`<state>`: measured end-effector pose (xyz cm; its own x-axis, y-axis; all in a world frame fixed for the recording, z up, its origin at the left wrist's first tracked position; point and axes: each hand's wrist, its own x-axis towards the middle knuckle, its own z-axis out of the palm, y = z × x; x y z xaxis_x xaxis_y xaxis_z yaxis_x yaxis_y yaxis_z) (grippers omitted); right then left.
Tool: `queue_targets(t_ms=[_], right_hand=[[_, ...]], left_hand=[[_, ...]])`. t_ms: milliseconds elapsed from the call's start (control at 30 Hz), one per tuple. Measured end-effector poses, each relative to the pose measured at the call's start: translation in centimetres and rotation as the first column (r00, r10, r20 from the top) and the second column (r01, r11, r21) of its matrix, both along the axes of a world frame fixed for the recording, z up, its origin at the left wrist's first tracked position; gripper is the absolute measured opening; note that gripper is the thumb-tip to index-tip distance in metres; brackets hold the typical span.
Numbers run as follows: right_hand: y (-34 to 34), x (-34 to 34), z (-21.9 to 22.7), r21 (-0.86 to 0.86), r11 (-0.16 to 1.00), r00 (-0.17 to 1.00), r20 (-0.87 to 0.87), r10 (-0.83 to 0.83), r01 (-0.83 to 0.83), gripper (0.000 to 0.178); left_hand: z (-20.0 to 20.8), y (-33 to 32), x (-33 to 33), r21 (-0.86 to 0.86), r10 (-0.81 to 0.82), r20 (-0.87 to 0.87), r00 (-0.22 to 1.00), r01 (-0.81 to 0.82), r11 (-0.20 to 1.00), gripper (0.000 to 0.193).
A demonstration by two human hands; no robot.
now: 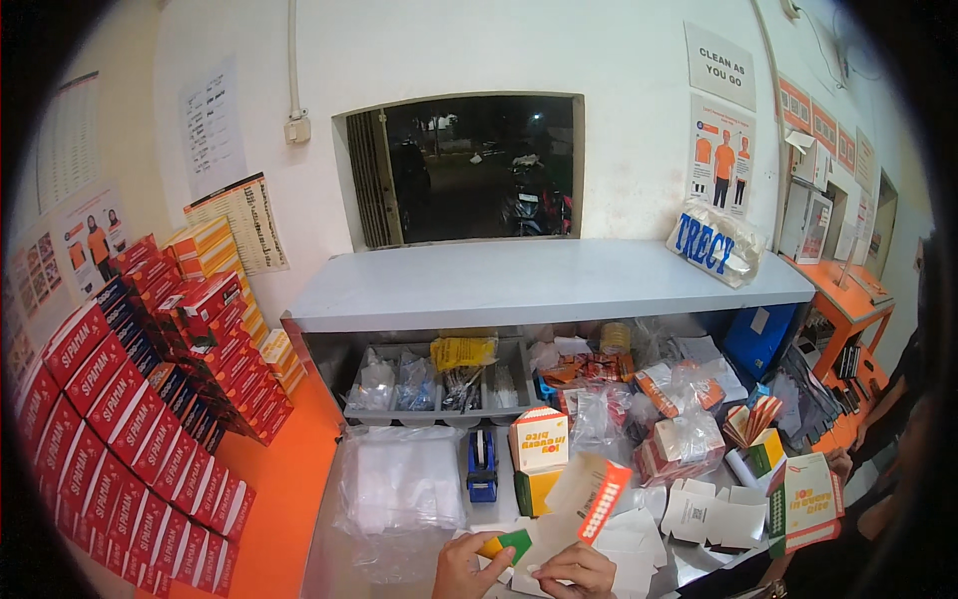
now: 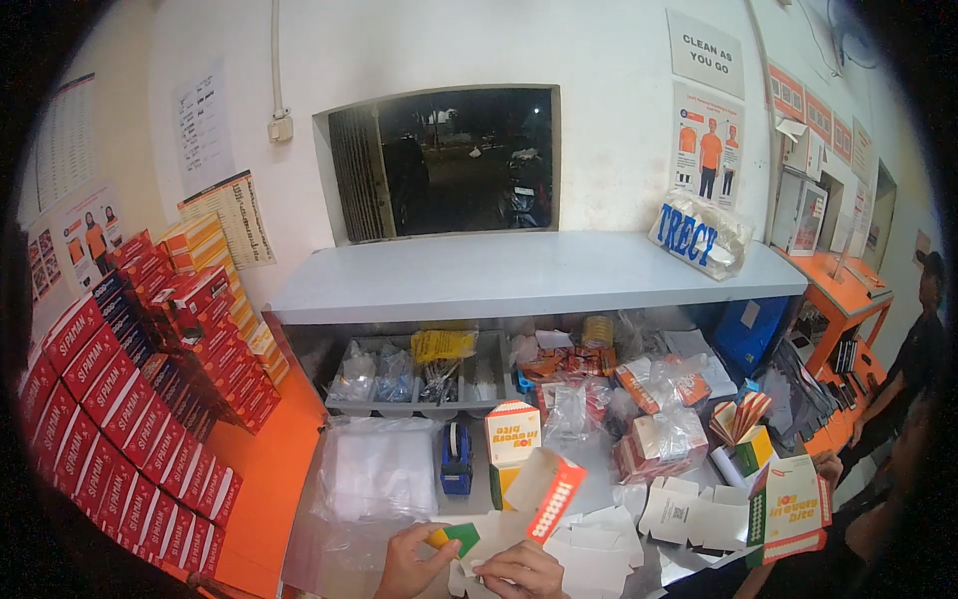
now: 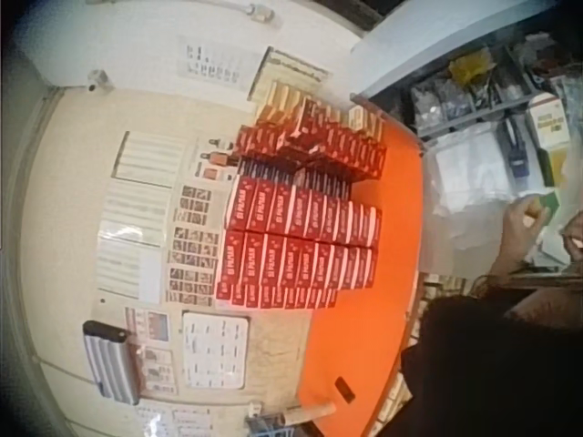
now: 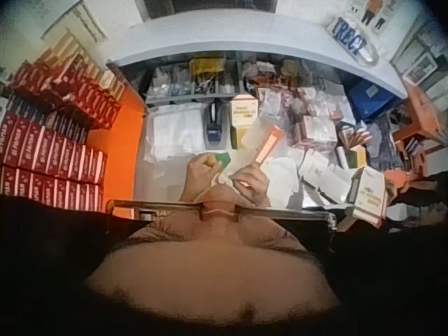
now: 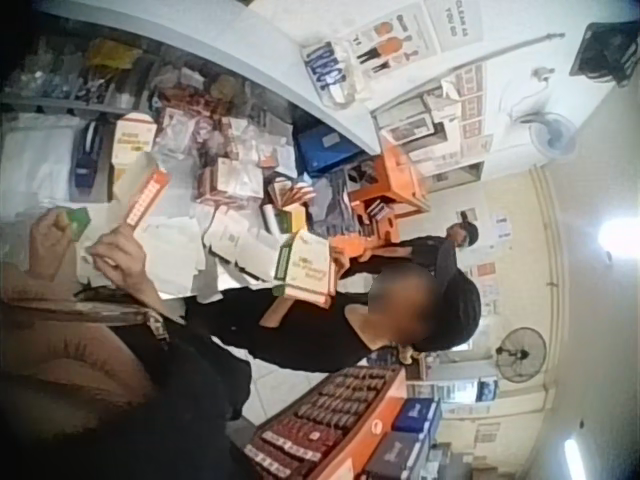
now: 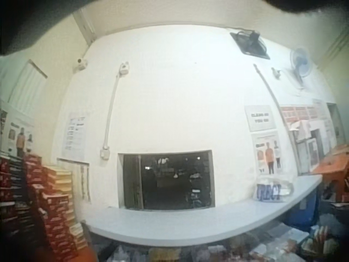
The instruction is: The person assembles food boxes by hand, peeling and applying adhesive strips to secure the cardboard panels.
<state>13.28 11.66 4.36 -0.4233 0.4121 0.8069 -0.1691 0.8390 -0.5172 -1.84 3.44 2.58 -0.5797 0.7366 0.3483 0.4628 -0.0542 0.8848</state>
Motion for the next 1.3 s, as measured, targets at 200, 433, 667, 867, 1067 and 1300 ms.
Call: queue_targets(t_ms=[200, 433, 667, 867, 1067, 1300], right_hand=[[0.4, -0.6, 0.4, 0.054, 0.998, 0.998, 0.052, 0.023, -0.026, 0.018], [-0.1, -0.4, 1.2, 0.034, 0.999, 0.997, 0.072, 0.033, -0.035, 0.017], [-0.6, 0.3, 0.4, -0.091, 0.995, 0.980, 0.198, -0.032, 0.051, 0.016], [-0.4, 0.7, -1.1, -0.910, 0.347, 0.915, -0.077, 0.395, -0.226, 0.031], [0.3, 1.9, -5.4, -0.916, 0.021, 0.916, -0.400, 0.038, -0.401, 0.026], [1.5, 0.9, -5.9, -0.342, 0.816, 0.877, 0.302, -0.373, 0.465, 0.046]], left_hand=[[2.2, -1.3, -0.4, -0.143, -0.369, 0.343, 0.864, 0.436, 0.889, 0.014], [0.3, -1.8, -1.2, -0.121, -0.483, 0.336, 0.809, 0.546, 0.829, 0.022], [3.3, -1.7, 0.0, -0.172, -0.413, 0.411, 0.812, 0.515, 0.840, 0.016], [2.5, -1.2, 0.7, -0.204, -0.414, -0.412, 0.812, 0.360, 0.910, 0.022], [-0.2, 0.0, -0.3, -0.059, -0.129, -0.103, 0.986, 0.123, 0.991, 0.056], [-2.1, -1.0, -0.1, -0.085, -0.100, -0.149, 0.984, 0.088, 0.993, 0.022]])
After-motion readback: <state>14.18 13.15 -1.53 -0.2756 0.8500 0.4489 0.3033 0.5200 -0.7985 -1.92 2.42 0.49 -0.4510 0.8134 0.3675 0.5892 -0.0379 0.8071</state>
